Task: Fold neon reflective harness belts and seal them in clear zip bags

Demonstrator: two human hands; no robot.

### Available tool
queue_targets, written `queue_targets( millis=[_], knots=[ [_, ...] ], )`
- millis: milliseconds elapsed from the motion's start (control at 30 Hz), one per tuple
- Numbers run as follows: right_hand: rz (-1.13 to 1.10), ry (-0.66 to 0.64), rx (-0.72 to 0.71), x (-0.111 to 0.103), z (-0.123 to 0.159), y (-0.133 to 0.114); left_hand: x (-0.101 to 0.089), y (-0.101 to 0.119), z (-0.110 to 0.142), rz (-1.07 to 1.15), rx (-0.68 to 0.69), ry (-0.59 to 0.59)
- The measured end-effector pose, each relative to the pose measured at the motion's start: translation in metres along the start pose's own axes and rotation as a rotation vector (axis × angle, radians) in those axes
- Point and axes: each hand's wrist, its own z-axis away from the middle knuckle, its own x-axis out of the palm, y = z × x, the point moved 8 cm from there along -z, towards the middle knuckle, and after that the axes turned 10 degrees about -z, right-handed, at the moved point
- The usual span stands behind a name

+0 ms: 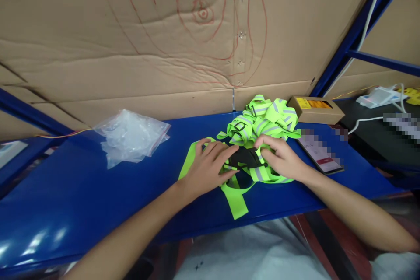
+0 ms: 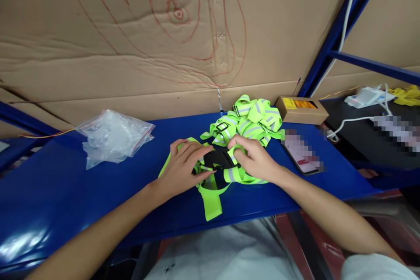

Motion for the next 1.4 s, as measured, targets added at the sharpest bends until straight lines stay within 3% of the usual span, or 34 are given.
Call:
queue_targets(
  millis=[100, 300, 533, 700, 800, 1000, 1167, 1400],
  knots=[
    [-0.052, -0.026, 0.050, 0.002, 0.000, 0.001, 0.000, 0.000, 0.001, -0.018, 0.003, 0.003],
    [0.168, -0.085, -0.192, 0.018, 0.003, -0.022, -0.003, 0.001, 0.000, -0.041, -0.029, 0.034],
    [-0.009, -0.119, -0.021, 0.027, 0.004, -0.012, -0.010, 0.003, -0.001, 0.079, -0.010, 0.067],
    [0.014, -0.116, -0.007, 0.025, 0.003, -0.010, -0.008, 0.001, -0.003, 0.205, -0.015, 0.037],
    [0.002, -0.148, 0.001, 0.029, 0.002, -0.006, -0.006, -0.001, -0.003, 0.175, -0.026, 0.031],
    [0.020, -0.137, -0.009, 0.029, 0.001, -0.003, -0.009, 0.002, -0.002, 0.004, 0.098, 0.075],
    [0.076, -0.120, -0.041, 0.028, -0.001, -0.004, -0.006, 0.003, 0.000, -0.108, 0.157, 0.042],
    [0.066, -0.112, 0.006, 0.023, -0.003, -0.001, -0.011, 0.003, -0.005, -0.058, 0.146, 0.044]
  ],
)
